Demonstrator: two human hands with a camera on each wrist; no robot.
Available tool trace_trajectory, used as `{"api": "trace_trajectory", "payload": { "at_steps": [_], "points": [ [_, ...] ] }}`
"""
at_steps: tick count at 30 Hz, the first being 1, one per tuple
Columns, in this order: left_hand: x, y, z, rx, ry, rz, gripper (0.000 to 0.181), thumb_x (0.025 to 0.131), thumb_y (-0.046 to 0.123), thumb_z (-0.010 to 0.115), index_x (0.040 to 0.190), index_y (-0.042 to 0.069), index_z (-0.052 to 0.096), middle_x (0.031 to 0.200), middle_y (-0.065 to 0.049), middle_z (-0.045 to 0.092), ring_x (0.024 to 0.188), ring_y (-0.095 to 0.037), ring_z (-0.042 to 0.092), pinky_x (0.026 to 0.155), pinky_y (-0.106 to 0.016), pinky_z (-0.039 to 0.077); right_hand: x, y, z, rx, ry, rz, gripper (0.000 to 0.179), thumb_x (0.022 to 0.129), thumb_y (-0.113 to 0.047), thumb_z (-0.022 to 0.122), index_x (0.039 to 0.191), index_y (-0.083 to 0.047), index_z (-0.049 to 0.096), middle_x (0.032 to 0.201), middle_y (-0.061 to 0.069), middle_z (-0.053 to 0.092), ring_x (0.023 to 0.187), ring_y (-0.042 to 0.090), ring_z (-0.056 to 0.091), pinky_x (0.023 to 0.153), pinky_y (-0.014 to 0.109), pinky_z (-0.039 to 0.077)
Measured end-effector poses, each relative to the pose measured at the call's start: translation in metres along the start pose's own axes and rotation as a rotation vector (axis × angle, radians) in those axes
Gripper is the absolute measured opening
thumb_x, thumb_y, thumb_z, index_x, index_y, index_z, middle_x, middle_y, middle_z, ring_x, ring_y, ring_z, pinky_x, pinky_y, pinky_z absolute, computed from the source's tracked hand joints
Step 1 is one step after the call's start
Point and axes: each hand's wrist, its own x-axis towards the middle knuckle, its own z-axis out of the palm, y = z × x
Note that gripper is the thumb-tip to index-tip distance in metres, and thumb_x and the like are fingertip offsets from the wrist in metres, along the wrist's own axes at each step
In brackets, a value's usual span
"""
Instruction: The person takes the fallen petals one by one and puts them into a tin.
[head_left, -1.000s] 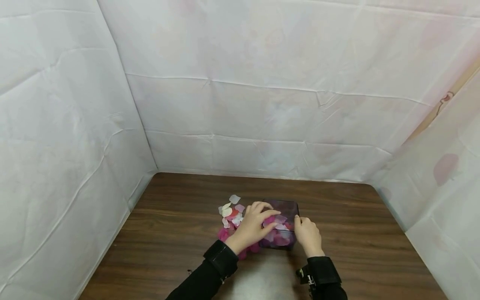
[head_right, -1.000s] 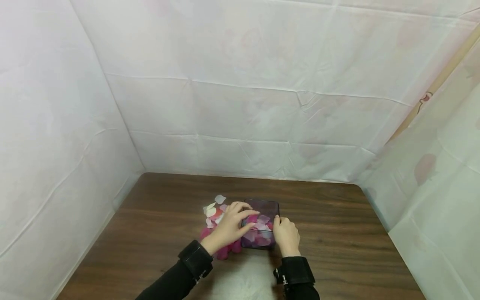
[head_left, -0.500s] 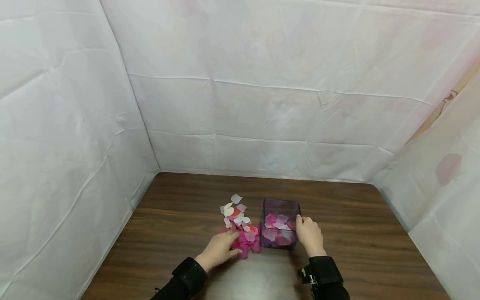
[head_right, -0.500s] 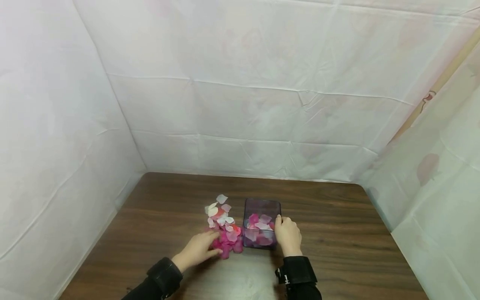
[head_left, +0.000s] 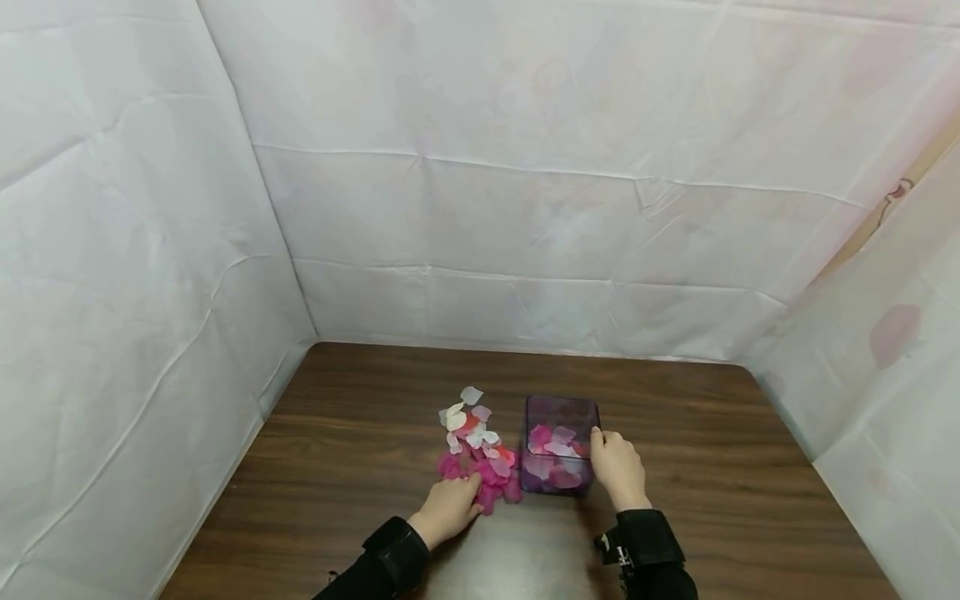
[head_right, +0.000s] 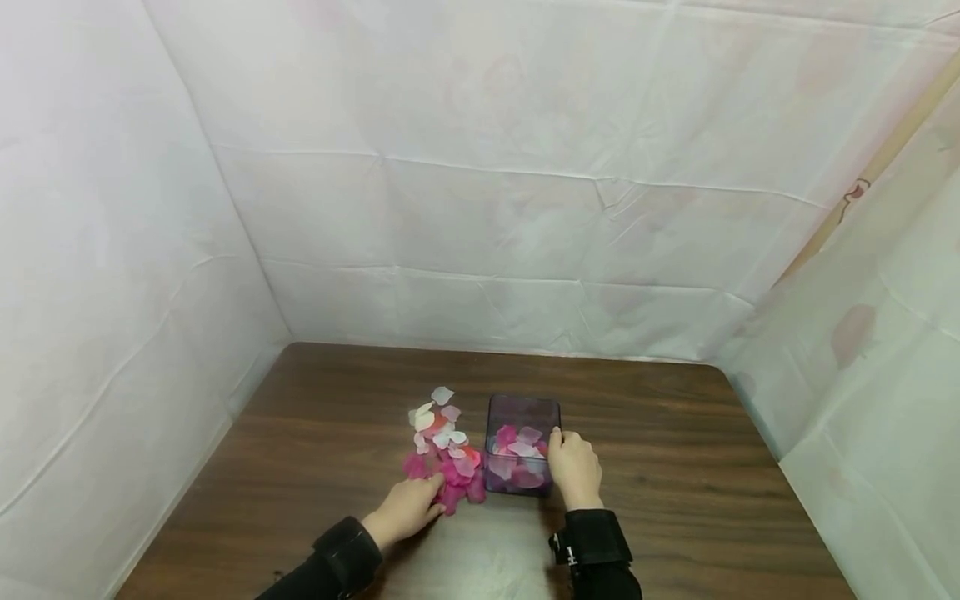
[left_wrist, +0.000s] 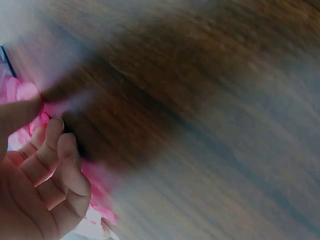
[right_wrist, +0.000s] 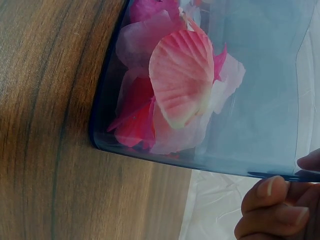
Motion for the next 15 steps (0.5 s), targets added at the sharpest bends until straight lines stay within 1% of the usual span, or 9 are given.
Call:
{"api": "trace_trajectory", "payload": {
  "at_steps": [2, 5, 7, 9, 12, 15],
  "points": [
    [0.001, 0.000, 0.001, -0.010, 0.009, -0.005, 0.022, 0.081, 0.022, 0.070, 0.082, 0.012, 0.051, 0.066, 0.000, 0.056, 0.060, -0.019, 0.060, 0.049, -0.029, 0.043, 0.000, -0.001, 0.000, -0.002, -0.006, 0.002, 0.049, 0.098, -0.028, 0.032, 0.105, 0.008, 0.064, 0.110, 0.034, 0.061, 0.098, 0.053, 0.057, 0.073, 0.059, 0.046],
    [0.002, -0.002, -0.001, -0.039, 0.004, -0.016, 0.018, 0.082, 0.018, 0.069, 0.079, 0.012, 0.052, 0.066, -0.002, 0.059, 0.062, -0.021, 0.062, 0.050, -0.030, 0.044, 0.001, -0.002, -0.001, -0.002, -0.019, 0.006, 0.049, 0.098, -0.028, 0.031, 0.108, 0.007, 0.063, 0.112, 0.034, 0.060, 0.099, 0.053, 0.057, 0.073, 0.059, 0.046],
    [0.002, -0.003, -0.002, -0.067, -0.003, -0.028, 0.017, 0.082, 0.016, 0.069, 0.077, 0.012, 0.053, 0.066, -0.002, 0.059, 0.062, -0.020, 0.062, 0.050, -0.030, 0.044, 0.001, -0.002, -0.002, -0.004, -0.023, 0.007, 0.049, 0.098, -0.028, 0.031, 0.108, 0.007, 0.063, 0.112, 0.034, 0.060, 0.099, 0.052, 0.057, 0.073, 0.059, 0.046],
    [0.003, -0.006, -0.002, -0.084, 0.005, -0.035, 0.017, 0.082, 0.015, 0.068, 0.074, 0.012, 0.053, 0.065, 0.000, 0.058, 0.061, -0.019, 0.061, 0.050, -0.030, 0.043, 0.000, -0.003, -0.002, -0.004, -0.025, 0.008, 0.048, 0.099, -0.028, 0.031, 0.108, 0.007, 0.063, 0.112, 0.034, 0.060, 0.099, 0.052, 0.057, 0.074, 0.059, 0.046],
    [0.005, -0.009, -0.003, -0.114, 0.025, -0.048, 0.018, 0.083, 0.013, 0.066, 0.071, 0.013, 0.053, 0.062, 0.003, 0.054, 0.058, -0.016, 0.058, 0.049, -0.028, 0.040, 0.000, -0.003, -0.003, -0.004, -0.021, 0.010, 0.048, 0.099, -0.028, 0.032, 0.107, 0.007, 0.064, 0.112, 0.033, 0.060, 0.098, 0.052, 0.057, 0.073, 0.059, 0.046],
    [0.009, -0.011, -0.008, -0.143, 0.047, -0.062, 0.018, 0.086, 0.012, 0.064, 0.070, 0.013, 0.054, 0.060, 0.005, 0.050, 0.056, -0.012, 0.052, 0.050, -0.026, 0.038, 0.000, -0.003, -0.003, -0.004, -0.020, 0.015, 0.048, 0.099, -0.028, 0.032, 0.107, 0.007, 0.064, 0.112, 0.033, 0.060, 0.099, 0.052, 0.057, 0.073, 0.059, 0.046]
  ]
}}
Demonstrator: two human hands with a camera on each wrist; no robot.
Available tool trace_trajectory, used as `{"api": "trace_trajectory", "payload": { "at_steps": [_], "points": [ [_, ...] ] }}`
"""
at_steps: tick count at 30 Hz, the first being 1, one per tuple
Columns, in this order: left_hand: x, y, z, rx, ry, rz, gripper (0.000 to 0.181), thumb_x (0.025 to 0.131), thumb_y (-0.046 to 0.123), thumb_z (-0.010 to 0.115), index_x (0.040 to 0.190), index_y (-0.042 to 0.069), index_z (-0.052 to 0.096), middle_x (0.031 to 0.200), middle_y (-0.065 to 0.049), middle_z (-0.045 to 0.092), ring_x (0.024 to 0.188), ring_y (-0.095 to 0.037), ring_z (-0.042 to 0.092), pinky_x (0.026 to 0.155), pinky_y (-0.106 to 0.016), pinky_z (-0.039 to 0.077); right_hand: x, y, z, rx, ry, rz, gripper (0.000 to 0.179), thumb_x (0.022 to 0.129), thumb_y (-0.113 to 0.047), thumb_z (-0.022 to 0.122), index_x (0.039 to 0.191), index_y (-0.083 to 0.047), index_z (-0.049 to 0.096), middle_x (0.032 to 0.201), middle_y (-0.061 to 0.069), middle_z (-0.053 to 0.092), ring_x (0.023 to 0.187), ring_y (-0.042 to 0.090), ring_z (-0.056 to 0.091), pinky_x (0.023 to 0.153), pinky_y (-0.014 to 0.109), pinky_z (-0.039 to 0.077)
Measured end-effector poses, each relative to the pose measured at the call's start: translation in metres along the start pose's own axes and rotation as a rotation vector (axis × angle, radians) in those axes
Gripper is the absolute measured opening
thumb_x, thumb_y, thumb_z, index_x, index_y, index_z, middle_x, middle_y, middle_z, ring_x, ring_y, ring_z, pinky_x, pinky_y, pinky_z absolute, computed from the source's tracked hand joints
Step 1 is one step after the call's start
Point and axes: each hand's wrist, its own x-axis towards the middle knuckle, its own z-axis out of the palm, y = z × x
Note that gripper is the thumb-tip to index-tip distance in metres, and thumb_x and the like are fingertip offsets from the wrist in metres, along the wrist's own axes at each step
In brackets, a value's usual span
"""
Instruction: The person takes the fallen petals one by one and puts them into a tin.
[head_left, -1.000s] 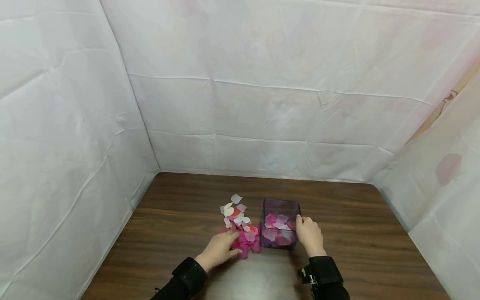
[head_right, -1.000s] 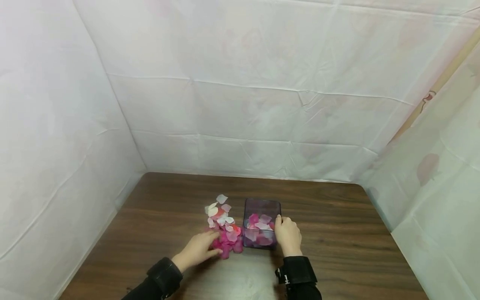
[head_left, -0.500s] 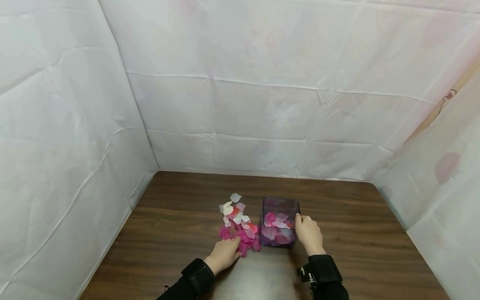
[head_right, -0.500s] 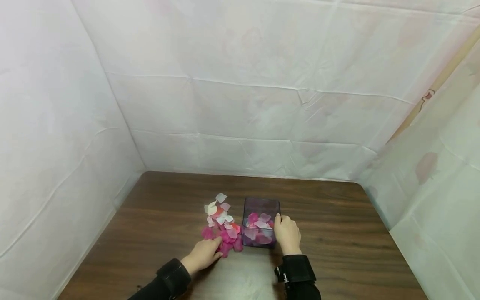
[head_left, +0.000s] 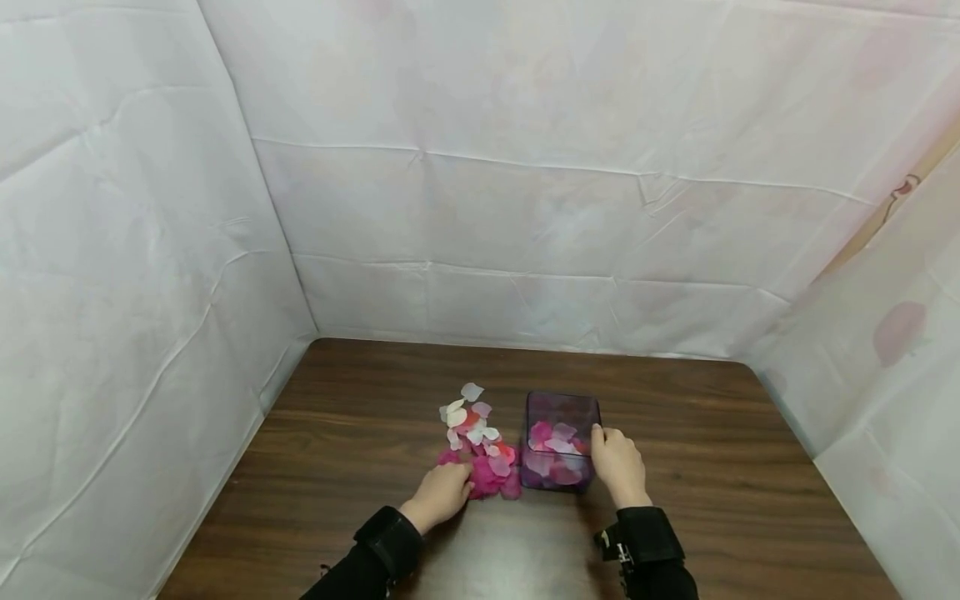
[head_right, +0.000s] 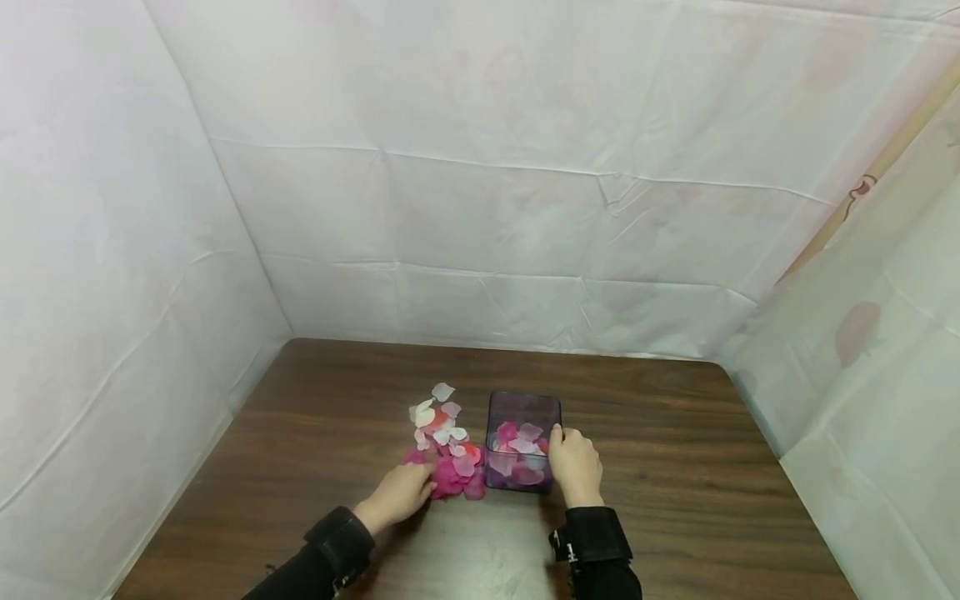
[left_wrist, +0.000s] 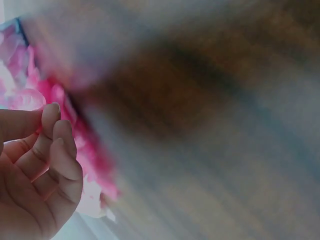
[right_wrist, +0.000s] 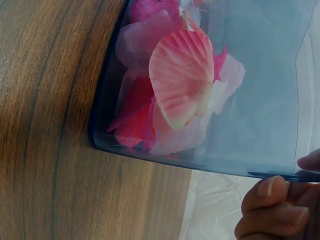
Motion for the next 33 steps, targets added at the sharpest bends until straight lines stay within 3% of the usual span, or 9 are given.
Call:
{"api": "trace_trajectory", "payload": {
  "at_steps": [3, 7, 10, 13, 19, 24, 29, 33],
  "points": [
    [0.007, 0.002, -0.009, -0.026, 0.043, -0.013, 0.017, 0.088, 0.015, 0.063, 0.072, 0.013, 0.056, 0.060, 0.005, 0.050, 0.056, -0.009, 0.048, 0.051, -0.025, 0.036, -0.001, 0.000, 0.000, -0.002, -0.003, 0.006, 0.048, 0.099, -0.028, 0.032, 0.108, 0.007, 0.063, 0.113, 0.033, 0.060, 0.100, 0.052, 0.057, 0.074, 0.059, 0.046],
    [0.022, 0.009, -0.025, -0.054, 0.168, -0.018, 0.015, 0.088, 0.018, 0.064, 0.075, 0.012, 0.058, 0.062, 0.003, 0.056, 0.054, -0.009, 0.049, 0.050, -0.024, 0.036, 0.000, 0.001, 0.000, -0.003, -0.003, 0.006, 0.048, 0.099, -0.029, 0.032, 0.105, 0.006, 0.064, 0.112, 0.033, 0.060, 0.100, 0.052, 0.057, 0.072, 0.059, 0.046],
    [0.036, 0.019, -0.037, -0.095, 0.256, -0.015, 0.016, 0.086, 0.022, 0.067, 0.076, 0.013, 0.059, 0.062, 0.004, 0.057, 0.053, -0.008, 0.049, 0.049, -0.021, 0.037, 0.000, 0.001, 0.001, -0.001, -0.004, 0.000, 0.047, 0.099, -0.029, 0.032, 0.102, 0.005, 0.064, 0.111, 0.033, 0.061, 0.099, 0.052, 0.057, 0.072, 0.058, 0.046],
    [0.052, 0.033, -0.047, -0.131, 0.298, 0.001, 0.016, 0.085, 0.024, 0.068, 0.077, 0.013, 0.061, 0.064, 0.005, 0.057, 0.056, -0.004, 0.049, 0.052, -0.018, 0.037, 0.000, 0.001, 0.001, -0.002, 0.000, -0.001, 0.048, 0.099, -0.028, 0.032, 0.103, 0.006, 0.064, 0.110, 0.033, 0.061, 0.098, 0.052, 0.057, 0.072, 0.058, 0.046],
    [0.070, 0.063, -0.052, -0.195, 0.272, 0.030, 0.012, 0.085, 0.023, 0.069, 0.082, 0.011, 0.067, 0.073, 0.004, 0.060, 0.063, -0.003, 0.052, 0.056, -0.014, 0.039, -0.002, 0.001, 0.003, -0.002, -0.010, 0.010, 0.049, 0.099, -0.029, 0.031, 0.109, 0.008, 0.063, 0.113, 0.034, 0.059, 0.099, 0.053, 0.057, 0.073, 0.059, 0.046],
    [0.077, 0.079, -0.054, -0.171, 0.235, 0.037, 0.012, 0.086, 0.024, 0.069, 0.084, 0.013, 0.070, 0.076, 0.003, 0.060, 0.062, -0.003, 0.053, 0.054, -0.012, 0.038, -0.003, 0.000, 0.005, 0.004, -0.005, 0.013, 0.049, 0.099, -0.029, 0.032, 0.108, 0.008, 0.063, 0.113, 0.034, 0.059, 0.099, 0.053, 0.057, 0.073, 0.059, 0.046],
    [0.079, 0.084, -0.055, -0.129, 0.207, 0.047, 0.008, 0.083, 0.020, 0.071, 0.087, 0.013, 0.073, 0.075, 0.003, 0.058, 0.062, -0.004, 0.051, 0.054, -0.013, 0.037, -0.001, -0.001, 0.006, 0.005, -0.003, 0.008, 0.049, 0.099, -0.029, 0.032, 0.108, 0.007, 0.063, 0.113, 0.033, 0.060, 0.100, 0.052, 0.057, 0.074, 0.059, 0.046],
    [0.077, 0.079, -0.053, -0.168, 0.191, 0.041, 0.019, 0.085, 0.023, 0.070, 0.102, 0.014, 0.071, 0.080, 0.001, 0.054, 0.060, -0.003, 0.044, 0.050, -0.014, 0.034, 0.000, -0.001, 0.006, 0.002, -0.008, 0.012, 0.050, 0.099, -0.030, 0.031, 0.110, 0.007, 0.063, 0.114, 0.033, 0.059, 0.101, 0.052, 0.056, 0.075, 0.059, 0.046]
  ]
}}
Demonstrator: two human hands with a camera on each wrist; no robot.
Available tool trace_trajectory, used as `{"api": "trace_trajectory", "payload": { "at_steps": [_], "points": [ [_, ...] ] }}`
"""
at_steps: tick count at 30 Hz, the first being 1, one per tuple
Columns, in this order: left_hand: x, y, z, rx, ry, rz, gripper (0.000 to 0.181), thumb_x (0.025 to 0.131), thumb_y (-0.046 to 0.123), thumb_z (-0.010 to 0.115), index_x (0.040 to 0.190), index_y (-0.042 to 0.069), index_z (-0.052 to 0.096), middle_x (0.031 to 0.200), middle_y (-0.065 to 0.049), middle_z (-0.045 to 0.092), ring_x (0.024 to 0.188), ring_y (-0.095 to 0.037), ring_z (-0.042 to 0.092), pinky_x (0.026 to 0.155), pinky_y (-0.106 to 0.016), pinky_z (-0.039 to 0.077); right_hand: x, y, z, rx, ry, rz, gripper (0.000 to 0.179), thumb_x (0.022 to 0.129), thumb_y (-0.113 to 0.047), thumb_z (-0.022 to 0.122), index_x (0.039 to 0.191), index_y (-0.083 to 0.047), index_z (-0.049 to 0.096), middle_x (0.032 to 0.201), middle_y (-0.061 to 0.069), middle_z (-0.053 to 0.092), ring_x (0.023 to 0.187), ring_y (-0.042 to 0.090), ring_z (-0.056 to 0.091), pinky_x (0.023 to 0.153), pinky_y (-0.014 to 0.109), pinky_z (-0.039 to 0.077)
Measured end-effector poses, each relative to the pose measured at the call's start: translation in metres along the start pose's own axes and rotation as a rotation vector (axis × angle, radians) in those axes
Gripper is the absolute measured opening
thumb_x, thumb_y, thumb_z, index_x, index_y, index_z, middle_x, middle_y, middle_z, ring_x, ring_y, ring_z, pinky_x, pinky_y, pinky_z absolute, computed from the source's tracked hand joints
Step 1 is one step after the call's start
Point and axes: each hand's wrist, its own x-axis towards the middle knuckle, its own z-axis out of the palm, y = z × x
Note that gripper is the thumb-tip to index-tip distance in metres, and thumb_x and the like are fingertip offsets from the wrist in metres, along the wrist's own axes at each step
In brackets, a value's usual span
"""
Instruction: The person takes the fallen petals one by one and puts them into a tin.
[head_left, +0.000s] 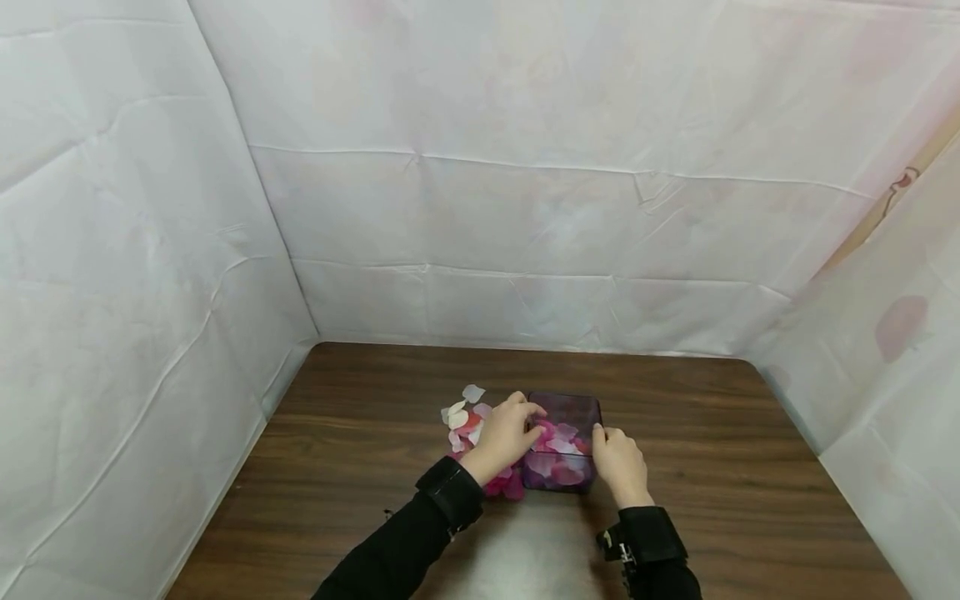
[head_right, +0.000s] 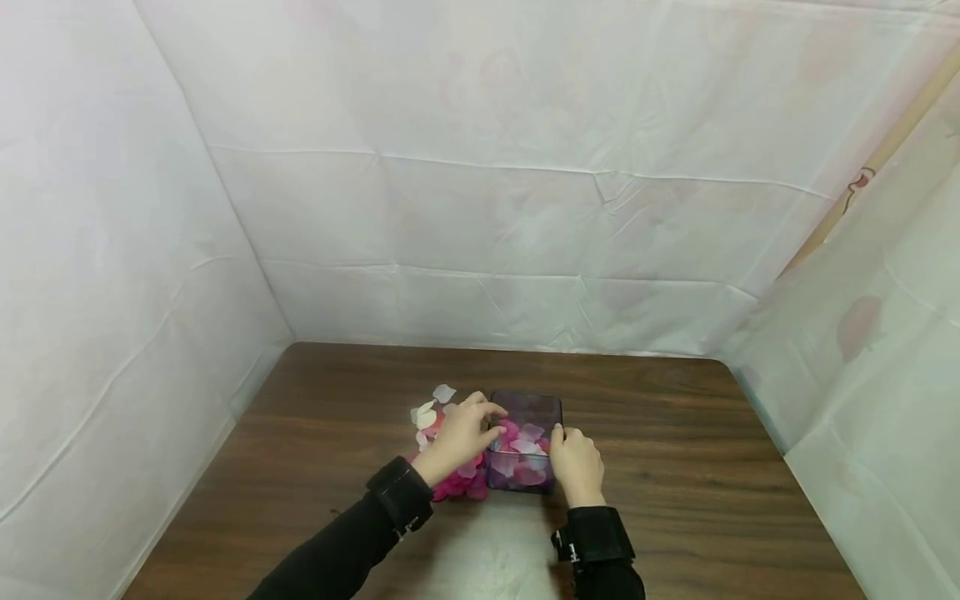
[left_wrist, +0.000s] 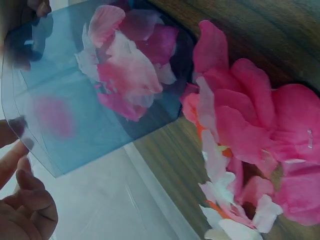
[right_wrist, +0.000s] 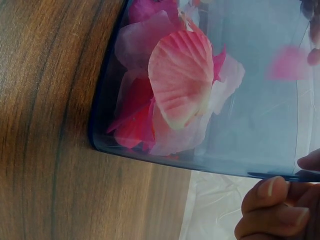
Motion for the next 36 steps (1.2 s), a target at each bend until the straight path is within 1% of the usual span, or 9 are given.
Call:
{"api": "trace_trajectory", "payload": {
  "at_steps": [4, 9, 13, 17, 20, 24, 30, 33, 36],
  "points": [
    [-0.005, -0.019, -0.002, -0.025, 0.036, -0.032, 0.033, 0.089, 0.032, 0.063, 0.117, 0.013, 0.062, 0.087, -0.003, 0.054, 0.056, -0.006, 0.041, 0.048, -0.018, 0.034, 0.000, 0.000, 0.000, 0.000, -0.001, -0.004, 0.049, 0.099, -0.029, 0.032, 0.110, 0.007, 0.062, 0.114, 0.033, 0.059, 0.101, 0.052, 0.056, 0.075, 0.059, 0.046],
    [-0.016, -0.053, 0.001, 0.039, 0.037, -0.084, 0.026, 0.089, 0.025, 0.064, 0.110, 0.011, 0.060, 0.094, -0.007, 0.064, 0.074, -0.016, 0.060, 0.060, -0.027, 0.047, -0.001, 0.001, -0.002, -0.001, 0.007, -0.003, 0.048, 0.099, -0.029, 0.032, 0.107, 0.007, 0.063, 0.112, 0.033, 0.060, 0.100, 0.052, 0.057, 0.073, 0.059, 0.046],
    [-0.030, -0.072, 0.010, 0.101, -0.086, -0.062, 0.031, 0.081, 0.018, 0.071, 0.110, 0.007, 0.063, 0.104, -0.014, 0.063, 0.092, -0.028, 0.062, 0.069, -0.041, 0.051, -0.002, 0.000, -0.006, -0.005, 0.008, 0.005, 0.047, 0.099, -0.029, 0.032, 0.103, 0.006, 0.064, 0.111, 0.033, 0.061, 0.099, 0.052, 0.057, 0.070, 0.058, 0.047],
    [-0.045, -0.077, 0.019, 0.161, -0.232, -0.031, 0.038, 0.081, 0.016, 0.070, 0.118, 0.012, 0.063, 0.120, -0.020, 0.058, 0.107, -0.037, 0.057, 0.081, -0.053, 0.049, -0.003, -0.001, -0.005, -0.009, -0.004, 0.006, 0.048, 0.099, -0.030, 0.031, 0.105, 0.005, 0.064, 0.111, 0.032, 0.061, 0.099, 0.052, 0.057, 0.069, 0.057, 0.047],
    [-0.055, -0.077, 0.025, 0.211, -0.255, -0.031, 0.038, 0.080, 0.012, 0.069, 0.118, 0.017, 0.064, 0.122, -0.016, 0.058, 0.110, -0.035, 0.055, 0.081, -0.055, 0.046, -0.003, -0.001, -0.002, -0.010, -0.002, -0.001, 0.049, 0.099, -0.030, 0.032, 0.108, 0.005, 0.064, 0.112, 0.032, 0.061, 0.100, 0.052, 0.057, 0.071, 0.058, 0.047],
    [-0.061, -0.079, 0.032, 0.229, -0.179, -0.037, 0.029, 0.074, 0.006, 0.071, 0.102, 0.014, 0.069, 0.102, -0.008, 0.061, 0.098, -0.030, 0.057, 0.078, -0.052, 0.045, -0.004, -0.001, 0.001, -0.004, 0.004, -0.004, 0.048, 0.099, -0.030, 0.032, 0.106, 0.005, 0.064, 0.112, 0.032, 0.061, 0.099, 0.052, 0.057, 0.071, 0.058, 0.047],
    [-0.055, -0.082, 0.035, 0.283, -0.006, 0.019, 0.011, 0.073, 0.005, 0.069, 0.081, 0.013, 0.072, 0.081, -0.002, 0.062, 0.076, -0.023, 0.062, 0.071, -0.042, 0.050, -0.002, -0.001, -0.001, 0.009, 0.010, -0.016, 0.047, 0.100, -0.030, 0.033, 0.101, 0.005, 0.065, 0.109, 0.031, 0.062, 0.097, 0.051, 0.059, 0.068, 0.056, 0.047],
    [-0.052, -0.084, 0.034, 0.299, 0.077, 0.049, 0.009, 0.075, 0.007, 0.070, 0.074, 0.016, 0.072, 0.075, 0.001, 0.063, 0.070, -0.020, 0.062, 0.062, -0.035, 0.048, -0.001, -0.001, -0.002, 0.013, 0.010, -0.021, 0.045, 0.099, -0.029, 0.033, 0.092, 0.003, 0.064, 0.105, 0.030, 0.064, 0.093, 0.049, 0.060, 0.063, 0.052, 0.046],
    [-0.049, -0.085, 0.031, 0.295, 0.122, 0.051, 0.006, 0.074, 0.011, 0.073, 0.071, 0.017, 0.072, 0.074, 0.002, 0.065, 0.068, -0.020, 0.061, 0.056, -0.033, 0.046, -0.001, 0.000, -0.002, 0.015, 0.014, -0.017, 0.046, 0.099, -0.029, 0.032, 0.095, 0.004, 0.065, 0.106, 0.031, 0.063, 0.094, 0.050, 0.060, 0.064, 0.053, 0.046]
  ]
}}
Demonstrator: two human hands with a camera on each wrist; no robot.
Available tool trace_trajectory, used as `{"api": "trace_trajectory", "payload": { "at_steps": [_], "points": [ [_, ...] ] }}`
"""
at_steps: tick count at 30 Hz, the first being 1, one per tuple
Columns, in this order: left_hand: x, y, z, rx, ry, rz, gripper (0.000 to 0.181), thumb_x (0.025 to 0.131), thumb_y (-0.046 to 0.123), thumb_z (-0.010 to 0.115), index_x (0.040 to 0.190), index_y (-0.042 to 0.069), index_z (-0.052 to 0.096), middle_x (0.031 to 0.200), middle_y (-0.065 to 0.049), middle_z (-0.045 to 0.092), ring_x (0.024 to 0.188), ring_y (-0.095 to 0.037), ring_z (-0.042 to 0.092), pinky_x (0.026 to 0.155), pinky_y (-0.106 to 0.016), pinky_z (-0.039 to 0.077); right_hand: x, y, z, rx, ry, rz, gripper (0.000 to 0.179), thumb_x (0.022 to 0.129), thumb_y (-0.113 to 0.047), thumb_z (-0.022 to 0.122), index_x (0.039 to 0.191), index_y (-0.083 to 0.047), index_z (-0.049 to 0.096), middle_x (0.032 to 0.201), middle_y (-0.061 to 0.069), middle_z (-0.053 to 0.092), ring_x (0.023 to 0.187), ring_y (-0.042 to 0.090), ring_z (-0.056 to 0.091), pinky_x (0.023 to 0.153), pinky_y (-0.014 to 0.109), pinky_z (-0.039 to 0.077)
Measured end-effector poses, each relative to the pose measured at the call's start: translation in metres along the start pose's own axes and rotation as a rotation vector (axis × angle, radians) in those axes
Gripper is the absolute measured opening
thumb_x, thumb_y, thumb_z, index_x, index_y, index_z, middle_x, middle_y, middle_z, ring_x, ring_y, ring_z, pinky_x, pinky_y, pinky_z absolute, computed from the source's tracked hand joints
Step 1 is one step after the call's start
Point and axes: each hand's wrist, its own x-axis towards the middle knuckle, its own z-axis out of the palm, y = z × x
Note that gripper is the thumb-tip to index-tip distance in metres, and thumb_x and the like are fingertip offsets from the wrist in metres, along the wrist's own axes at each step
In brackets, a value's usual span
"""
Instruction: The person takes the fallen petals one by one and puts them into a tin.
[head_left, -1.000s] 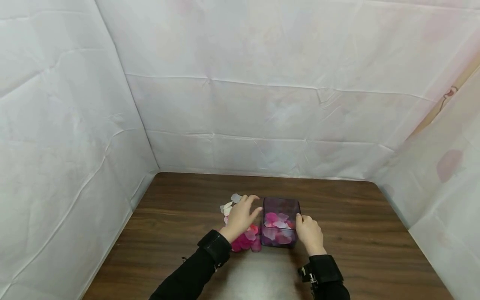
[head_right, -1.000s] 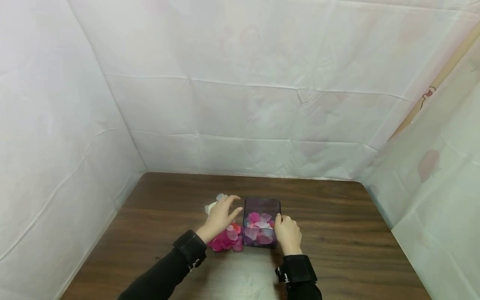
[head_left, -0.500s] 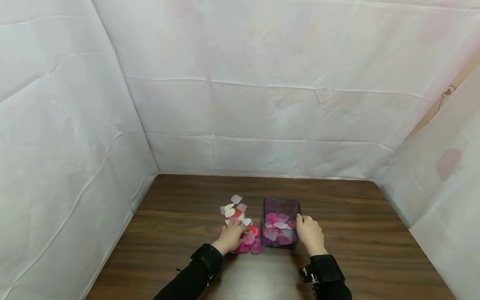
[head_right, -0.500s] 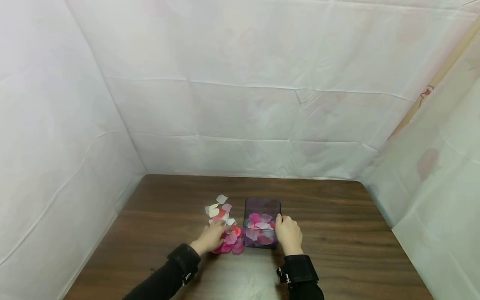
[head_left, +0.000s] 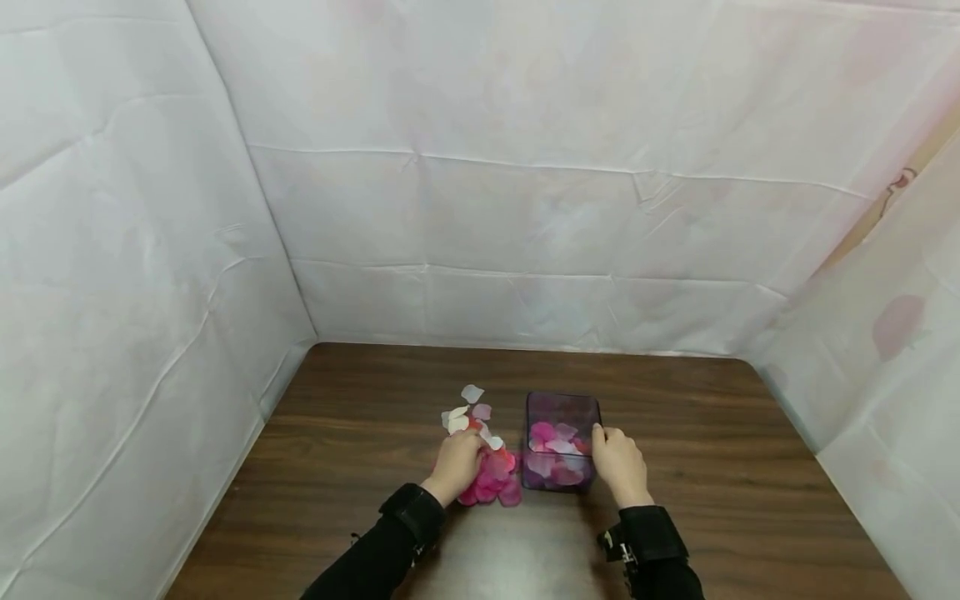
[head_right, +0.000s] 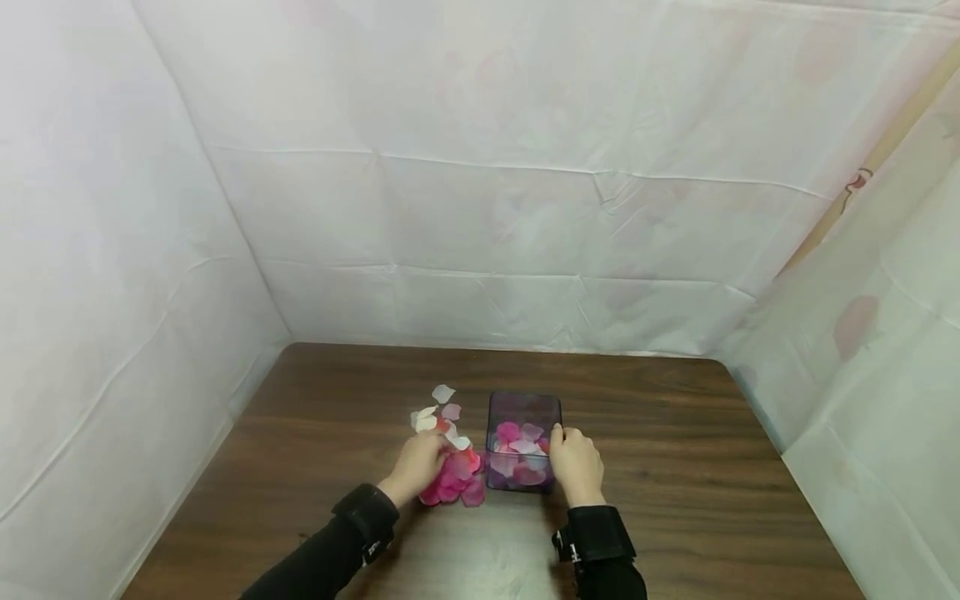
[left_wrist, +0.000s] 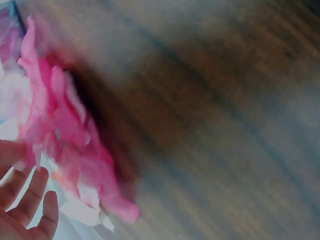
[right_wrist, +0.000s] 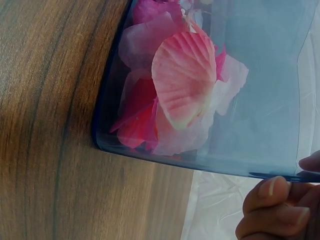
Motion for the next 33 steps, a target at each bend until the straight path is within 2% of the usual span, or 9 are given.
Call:
{"api": "trace_trajectory", "payload": {
  "at_steps": [4, 11, 15, 19, 24, 26, 29, 31, 33],
  "points": [
    [0.004, -0.001, -0.009, -0.030, 0.012, -0.029, 0.005, 0.072, 0.016, 0.076, 0.071, 0.016, 0.071, 0.077, 0.002, 0.067, 0.072, -0.021, 0.061, 0.057, -0.034, 0.044, 0.000, 0.001, 0.001, -0.003, 0.008, 0.002, 0.049, 0.099, -0.029, 0.032, 0.109, 0.007, 0.063, 0.112, 0.033, 0.060, 0.098, 0.052, 0.058, 0.071, 0.058, 0.047],
    [0.012, 0.001, -0.024, -0.106, 0.046, -0.022, 0.005, 0.077, 0.016, 0.074, 0.074, 0.013, 0.071, 0.079, 0.000, 0.068, 0.077, -0.019, 0.064, 0.063, -0.035, 0.049, -0.001, 0.002, 0.001, -0.003, 0.001, 0.006, 0.049, 0.099, -0.030, 0.032, 0.105, 0.007, 0.064, 0.111, 0.033, 0.061, 0.098, 0.051, 0.058, 0.070, 0.057, 0.047],
    [0.017, 0.003, -0.031, -0.156, 0.026, -0.036, 0.005, 0.076, 0.013, 0.075, 0.073, 0.012, 0.072, 0.074, 0.000, 0.069, 0.073, -0.017, 0.062, 0.063, -0.030, 0.048, 0.000, 0.001, 0.000, 0.002, 0.001, 0.009, 0.049, 0.099, -0.030, 0.032, 0.106, 0.007, 0.064, 0.111, 0.033, 0.061, 0.098, 0.051, 0.058, 0.070, 0.057, 0.047],
    [0.019, 0.005, -0.035, -0.167, 0.017, -0.065, 0.009, 0.073, 0.016, 0.078, 0.070, 0.012, 0.070, 0.073, 0.001, 0.069, 0.075, -0.018, 0.059, 0.066, -0.031, 0.047, 0.000, 0.000, -0.001, 0.002, -0.001, 0.000, 0.048, 0.099, -0.030, 0.032, 0.098, 0.005, 0.065, 0.107, 0.032, 0.063, 0.094, 0.049, 0.060, 0.066, 0.054, 0.046],
    [0.023, 0.008, -0.041, -0.175, 0.067, -0.073, 0.015, 0.076, 0.020, 0.077, 0.072, 0.013, 0.064, 0.078, -0.001, 0.068, 0.080, -0.022, 0.056, 0.069, -0.035, 0.046, -0.001, 0.000, -0.001, 0.003, -0.015, -0.012, 0.045, 0.100, -0.029, 0.033, 0.087, 0.002, 0.063, 0.101, 0.029, 0.064, 0.089, 0.046, 0.062, 0.062, 0.049, 0.045],
    [0.026, 0.009, -0.045, -0.203, 0.060, -0.077, 0.013, 0.082, 0.018, 0.072, 0.079, 0.012, 0.061, 0.077, -0.001, 0.066, 0.074, -0.019, 0.055, 0.065, -0.031, 0.046, -0.001, 0.000, -0.001, 0.000, -0.013, -0.015, 0.045, 0.100, -0.028, 0.033, 0.089, 0.002, 0.064, 0.103, 0.029, 0.064, 0.091, 0.047, 0.061, 0.064, 0.051, 0.046],
    [0.029, 0.012, -0.050, -0.250, 0.017, -0.086, 0.008, 0.089, 0.016, 0.063, 0.088, 0.011, 0.057, 0.070, 0.000, 0.061, 0.062, -0.011, 0.049, 0.055, -0.022, 0.040, -0.001, -0.001, -0.001, -0.002, -0.003, -0.012, 0.046, 0.099, -0.029, 0.032, 0.094, 0.004, 0.065, 0.107, 0.031, 0.063, 0.094, 0.049, 0.060, 0.067, 0.054, 0.046],
    [0.032, 0.015, -0.053, -0.286, -0.003, -0.087, 0.006, 0.092, 0.014, 0.060, 0.091, 0.010, 0.056, 0.067, -0.001, 0.058, 0.055, -0.007, 0.043, 0.049, -0.018, 0.036, -0.001, -0.001, -0.002, -0.002, -0.002, -0.010, 0.046, 0.099, -0.029, 0.032, 0.093, 0.003, 0.064, 0.107, 0.031, 0.063, 0.095, 0.049, 0.059, 0.067, 0.054, 0.046],
    [0.034, 0.017, -0.056, -0.314, -0.005, -0.090, 0.006, 0.092, 0.014, 0.058, 0.092, 0.009, 0.056, 0.069, -0.001, 0.060, 0.054, -0.005, 0.042, 0.048, -0.017, 0.035, -0.001, -0.001, -0.002, -0.004, -0.005, -0.010, 0.046, 0.099, -0.029, 0.032, 0.094, 0.003, 0.065, 0.107, 0.031, 0.063, 0.095, 0.050, 0.059, 0.067, 0.055, 0.046]
  ]
}}
